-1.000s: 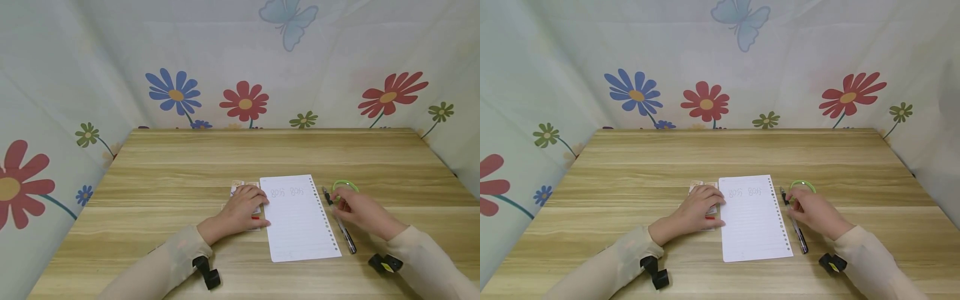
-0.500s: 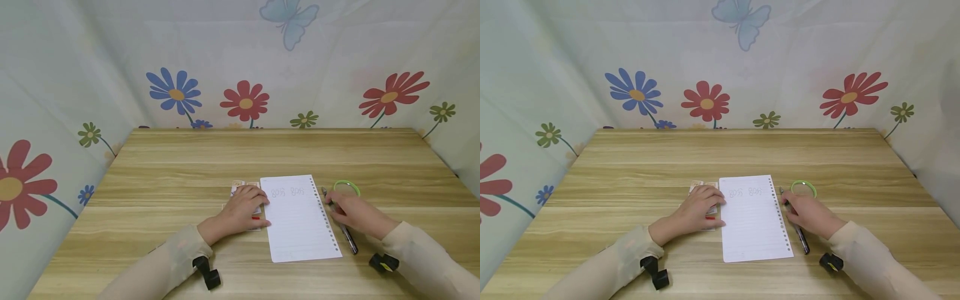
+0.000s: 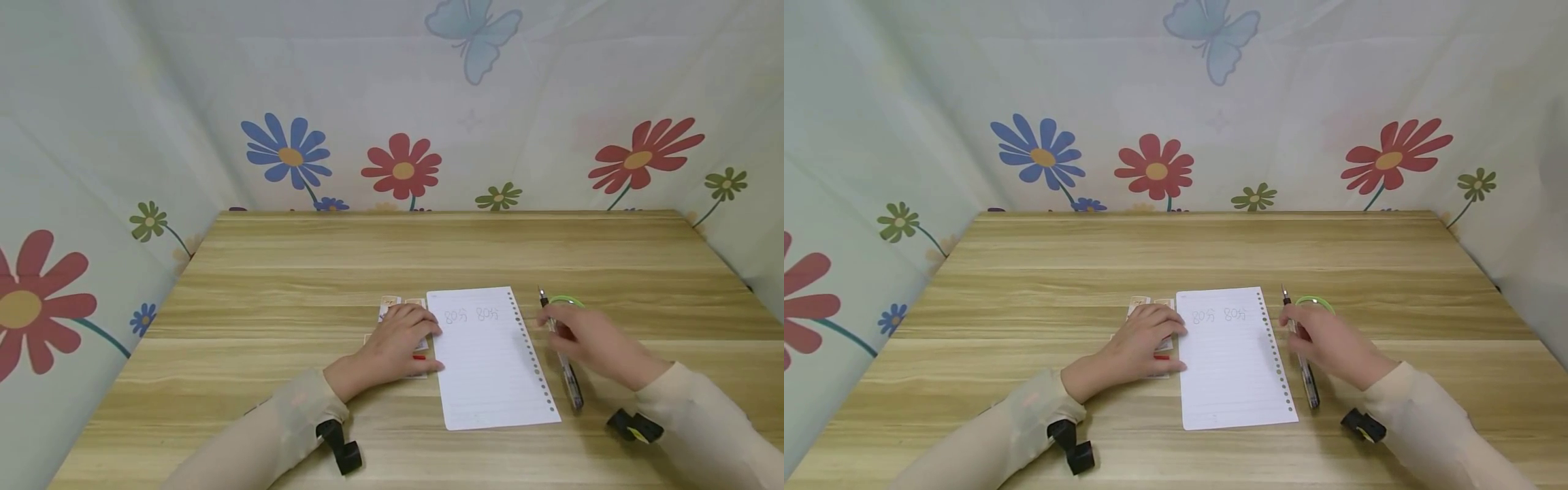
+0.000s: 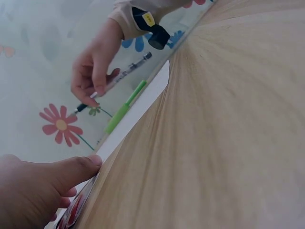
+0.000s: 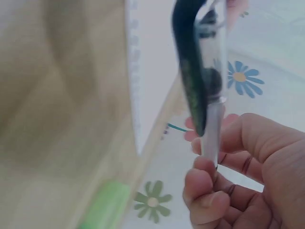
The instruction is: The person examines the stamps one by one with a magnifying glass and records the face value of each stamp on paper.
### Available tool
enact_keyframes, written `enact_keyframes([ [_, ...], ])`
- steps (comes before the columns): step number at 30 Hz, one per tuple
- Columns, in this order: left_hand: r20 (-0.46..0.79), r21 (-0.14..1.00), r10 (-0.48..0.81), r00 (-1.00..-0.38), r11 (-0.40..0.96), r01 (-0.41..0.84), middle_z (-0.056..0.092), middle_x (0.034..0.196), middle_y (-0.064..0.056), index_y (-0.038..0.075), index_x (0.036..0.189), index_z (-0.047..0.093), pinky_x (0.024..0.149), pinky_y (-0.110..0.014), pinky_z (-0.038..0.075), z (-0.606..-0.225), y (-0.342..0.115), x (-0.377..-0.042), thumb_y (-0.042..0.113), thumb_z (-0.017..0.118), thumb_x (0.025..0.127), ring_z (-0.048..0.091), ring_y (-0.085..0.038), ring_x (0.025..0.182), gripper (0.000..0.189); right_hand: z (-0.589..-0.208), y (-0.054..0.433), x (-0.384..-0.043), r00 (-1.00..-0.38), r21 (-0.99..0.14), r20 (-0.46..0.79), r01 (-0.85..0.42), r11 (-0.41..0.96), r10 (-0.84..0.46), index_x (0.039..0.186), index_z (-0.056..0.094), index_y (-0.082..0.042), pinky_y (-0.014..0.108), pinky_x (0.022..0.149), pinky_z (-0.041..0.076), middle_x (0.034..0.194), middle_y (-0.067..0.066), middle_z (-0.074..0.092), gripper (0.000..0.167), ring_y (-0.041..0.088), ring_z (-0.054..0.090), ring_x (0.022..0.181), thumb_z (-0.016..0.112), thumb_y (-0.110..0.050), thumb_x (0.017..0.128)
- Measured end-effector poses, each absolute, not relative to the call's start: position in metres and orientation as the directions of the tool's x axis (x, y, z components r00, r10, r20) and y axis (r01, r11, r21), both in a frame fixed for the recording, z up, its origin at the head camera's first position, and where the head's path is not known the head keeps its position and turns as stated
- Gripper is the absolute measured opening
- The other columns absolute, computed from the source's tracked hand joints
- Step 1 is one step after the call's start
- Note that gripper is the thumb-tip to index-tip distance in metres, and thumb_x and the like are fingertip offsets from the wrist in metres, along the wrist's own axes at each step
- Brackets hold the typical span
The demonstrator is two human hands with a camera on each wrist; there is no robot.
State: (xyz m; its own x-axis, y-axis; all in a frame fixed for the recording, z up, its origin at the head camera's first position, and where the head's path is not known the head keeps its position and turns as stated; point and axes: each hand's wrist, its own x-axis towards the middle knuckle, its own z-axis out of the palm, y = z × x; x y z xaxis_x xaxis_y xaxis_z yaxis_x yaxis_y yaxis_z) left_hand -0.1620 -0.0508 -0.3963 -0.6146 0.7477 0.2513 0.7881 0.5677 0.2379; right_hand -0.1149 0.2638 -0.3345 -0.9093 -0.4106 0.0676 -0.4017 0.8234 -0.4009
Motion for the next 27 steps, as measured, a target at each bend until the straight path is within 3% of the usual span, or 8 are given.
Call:
enact_keyframes([
  [6,0.257,0.240,0.747,-0.613,0.566,0.789,0.057,0.113,0.001,0.013,0.106,0.065,0.103,-0.039,0.030,-0.397,-0.051,-0.163,0.048,0.073,0.077,0.046,-0.020,0.114,0.047,-0.315,0.262,-0.111,-0.901,-0.367,0.149,-0.432,0.824,-0.406,0.094,0.064,-0.007,0.022,0.049,0.038,0.066,-0.010,0.048,0.013,0.005,0.042,0.058,0.064,-0.001,0.083],
  [14,0.251,0.237,0.747,-0.615,0.569,0.788,0.057,0.114,0.002,0.013,0.107,0.065,0.103,-0.039,0.029,-0.397,-0.052,-0.163,0.048,0.073,0.078,0.045,-0.019,0.115,0.046,-0.301,0.262,-0.107,-0.851,-0.290,0.293,-0.513,0.808,-0.436,0.093,0.063,-0.009,0.020,0.051,0.044,0.073,-0.012,0.056,0.016,0.001,0.048,0.062,0.063,0.000,0.080],
  [27,0.266,0.242,0.745,-0.611,0.562,0.791,0.057,0.111,0.002,0.013,0.105,0.066,0.102,-0.039,0.030,-0.396,-0.051,-0.162,0.048,0.074,0.076,0.046,-0.019,0.113,0.046,-0.297,0.260,-0.105,-0.856,-0.202,0.276,-0.497,0.844,-0.437,0.096,0.062,-0.010,0.030,0.057,0.052,0.078,-0.006,0.065,0.027,0.007,0.060,0.066,0.077,-0.004,0.075],
])
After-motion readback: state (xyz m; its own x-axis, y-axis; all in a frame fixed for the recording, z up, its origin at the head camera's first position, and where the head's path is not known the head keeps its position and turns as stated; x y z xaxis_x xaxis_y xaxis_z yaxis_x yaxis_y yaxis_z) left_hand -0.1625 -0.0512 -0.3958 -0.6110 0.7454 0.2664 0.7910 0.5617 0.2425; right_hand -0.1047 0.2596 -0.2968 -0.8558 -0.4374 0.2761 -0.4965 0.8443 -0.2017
